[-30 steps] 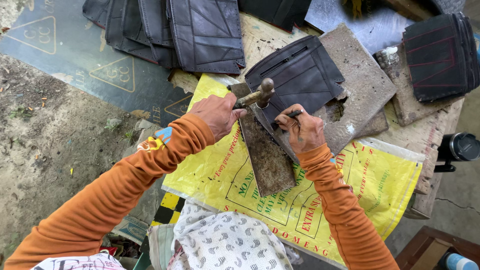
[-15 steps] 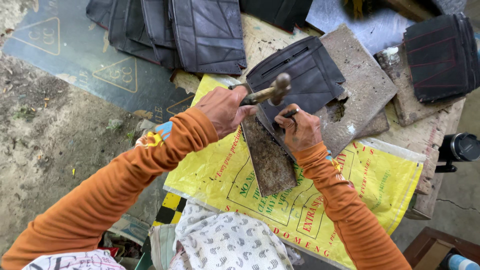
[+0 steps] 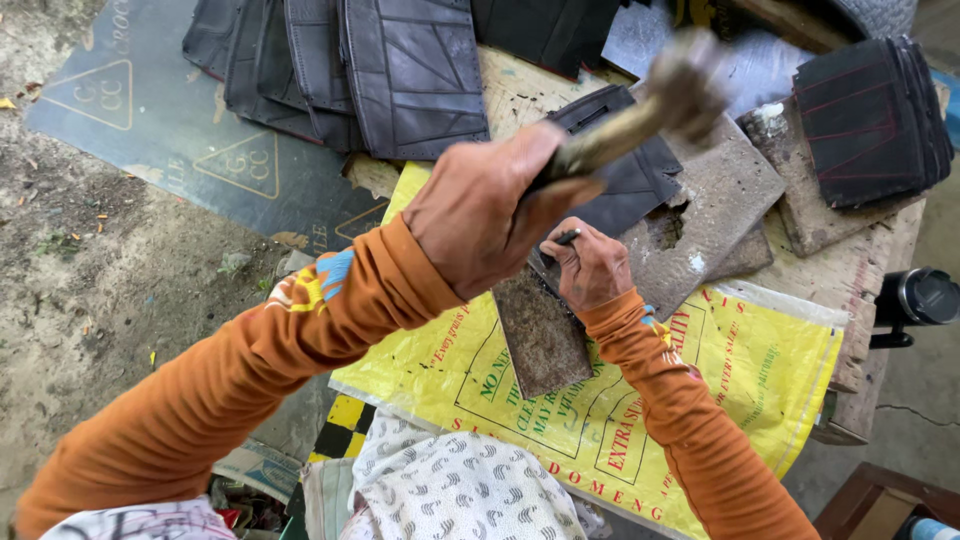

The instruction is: The person uses a hammer and a metal punch to create holes along the edges of black leather pieces. They repeatedly position the punch, strike it with the hammer, and move to the next spot on the same piece. After finishing one piece, they place it on a stack and pick up another piece to continue the process.

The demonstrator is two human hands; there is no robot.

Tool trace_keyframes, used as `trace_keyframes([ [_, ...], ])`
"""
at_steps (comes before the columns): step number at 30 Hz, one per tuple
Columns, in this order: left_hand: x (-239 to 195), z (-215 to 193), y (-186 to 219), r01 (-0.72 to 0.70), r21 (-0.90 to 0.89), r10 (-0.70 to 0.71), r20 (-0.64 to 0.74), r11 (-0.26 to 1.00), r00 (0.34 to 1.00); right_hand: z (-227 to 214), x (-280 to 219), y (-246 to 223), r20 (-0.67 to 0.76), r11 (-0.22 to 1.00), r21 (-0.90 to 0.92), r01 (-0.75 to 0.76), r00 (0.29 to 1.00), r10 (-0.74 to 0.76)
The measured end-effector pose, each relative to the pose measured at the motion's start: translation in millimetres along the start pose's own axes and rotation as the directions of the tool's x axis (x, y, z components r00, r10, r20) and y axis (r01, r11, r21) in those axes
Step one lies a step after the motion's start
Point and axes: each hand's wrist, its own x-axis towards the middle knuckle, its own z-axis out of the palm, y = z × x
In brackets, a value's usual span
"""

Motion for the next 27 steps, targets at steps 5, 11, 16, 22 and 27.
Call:
trace_keyframes([
  [5,4.2,2.8,11.4,-0.06,-0.201,0.044,-0.085,0.978,0.995,0.1,-0.1,7.4,0.027,0.996,-0.073,0.047,0.999,-0.045],
  [11,-32.2,12.4,-34.7,0.353,0.334,-0.477,0.449,0.874,0.755,3.6,3.0,12.5,-0.015,0.997,-0.046,0.064,0.998,-0.065],
  [16,-58.7,37.7,-79.7,0.457,0.435,-0.622,0.405,0.776,0.67,3.1,-0.6,13.2,-0.028,0.973,0.024,-0.231,0.972,0.231],
  [22,-62.6,58.1,-102.9,0.516,0.461,-0.69,0.433,0.722,0.579,-0.8,4.0,18.1,0.036,0.872,0.386,-0.302,0.949,0.313],
  [27,-62.6,51.4,-101.1,0.521,0.437,-0.678,0.415,0.733,0.607,9.6,12.5,14.2,0.085,0.856,0.409,-0.317,0.947,0.311],
])
